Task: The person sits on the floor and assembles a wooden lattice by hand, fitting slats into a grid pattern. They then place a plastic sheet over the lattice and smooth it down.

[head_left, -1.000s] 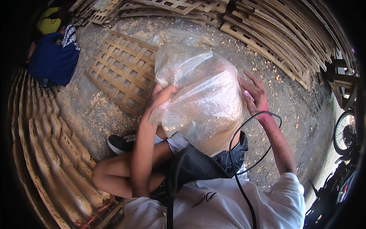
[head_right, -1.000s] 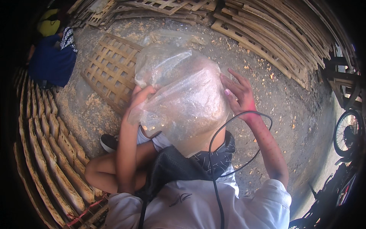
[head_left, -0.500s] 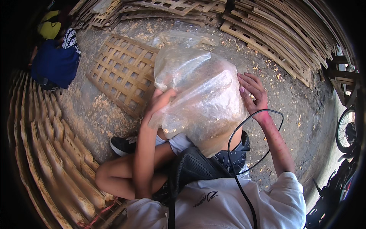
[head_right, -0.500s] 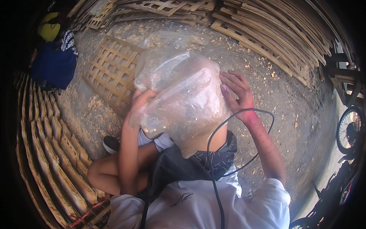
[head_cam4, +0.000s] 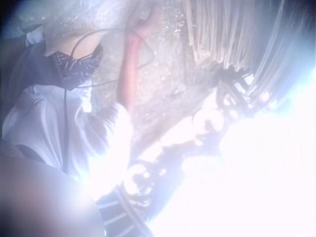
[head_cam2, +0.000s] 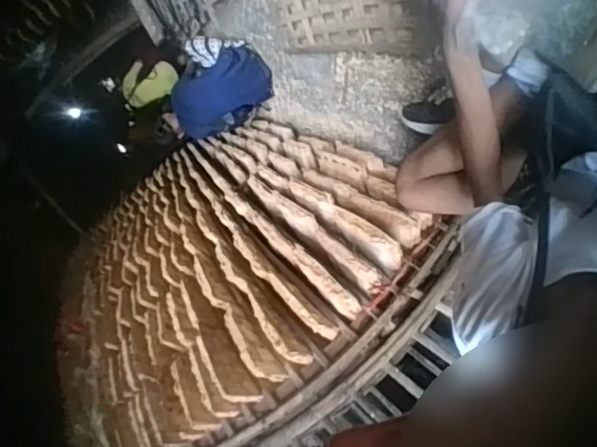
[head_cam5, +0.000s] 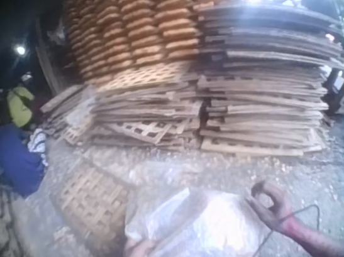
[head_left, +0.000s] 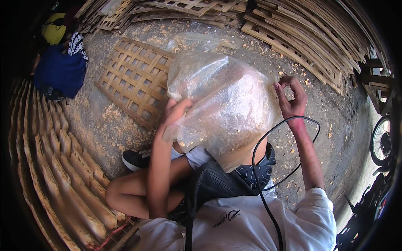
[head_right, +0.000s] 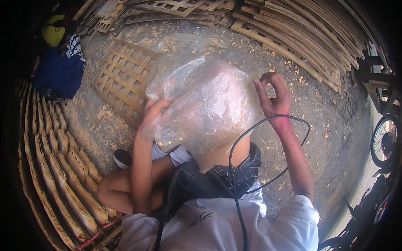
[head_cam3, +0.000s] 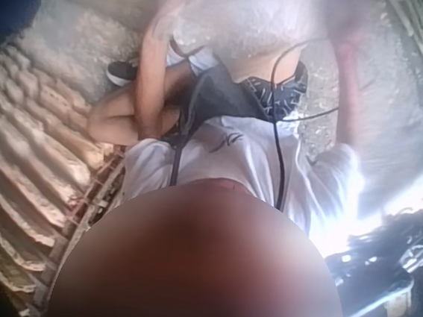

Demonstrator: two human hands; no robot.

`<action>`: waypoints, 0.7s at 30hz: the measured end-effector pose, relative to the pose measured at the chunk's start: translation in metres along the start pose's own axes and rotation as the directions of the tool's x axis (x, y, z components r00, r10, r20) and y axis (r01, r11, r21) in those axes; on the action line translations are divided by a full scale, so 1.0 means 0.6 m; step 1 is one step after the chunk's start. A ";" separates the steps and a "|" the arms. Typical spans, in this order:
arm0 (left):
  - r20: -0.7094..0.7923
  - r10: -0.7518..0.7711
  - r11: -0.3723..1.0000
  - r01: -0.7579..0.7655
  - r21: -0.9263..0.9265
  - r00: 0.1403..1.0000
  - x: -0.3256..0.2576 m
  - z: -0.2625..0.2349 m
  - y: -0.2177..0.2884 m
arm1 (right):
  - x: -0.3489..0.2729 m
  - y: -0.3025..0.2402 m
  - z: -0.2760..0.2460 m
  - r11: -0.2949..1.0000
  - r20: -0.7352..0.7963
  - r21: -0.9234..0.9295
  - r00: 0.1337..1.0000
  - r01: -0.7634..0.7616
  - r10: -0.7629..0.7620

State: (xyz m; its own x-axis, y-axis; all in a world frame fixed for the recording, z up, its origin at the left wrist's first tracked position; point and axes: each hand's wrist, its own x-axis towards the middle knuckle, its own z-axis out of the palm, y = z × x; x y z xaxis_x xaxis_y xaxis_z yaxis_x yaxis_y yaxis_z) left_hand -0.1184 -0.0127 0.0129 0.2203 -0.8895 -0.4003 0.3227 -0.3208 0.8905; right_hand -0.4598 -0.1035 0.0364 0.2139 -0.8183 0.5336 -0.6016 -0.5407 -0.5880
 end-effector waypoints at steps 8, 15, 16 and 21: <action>-0.026 -0.039 0.996 0.041 0.082 0.999 -0.001 -0.006 -0.003 | 0.000 0.021 0.000 0.984 -0.001 -0.041 0.985 -0.172 0.172; 0.025 0.023 0.997 -0.021 -0.079 0.999 -0.003 0.003 -0.007 | -0.008 0.056 -0.030 0.939 -0.059 -0.187 0.958 -0.288 0.282; 0.019 0.021 0.997 -0.020 -0.081 1.000 -0.003 0.004 -0.007 | -0.009 0.059 -0.031 0.940 -0.057 -0.177 0.957 -0.292 0.286; 0.019 -0.011 1.000 0.011 -0.020 1.000 -0.005 0.001 -0.007 | -0.022 0.080 -0.026 0.966 -0.028 -0.084 0.970 -0.243 0.241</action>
State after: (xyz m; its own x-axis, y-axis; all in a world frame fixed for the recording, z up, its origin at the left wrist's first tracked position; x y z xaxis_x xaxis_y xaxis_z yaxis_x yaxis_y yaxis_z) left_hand -0.1208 -0.0088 0.0105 0.1996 -0.8919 -0.4058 0.3434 -0.3242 0.8815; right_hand -0.5034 -0.1153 0.0107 0.0410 -0.9187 0.3927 -0.6983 -0.3075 -0.6464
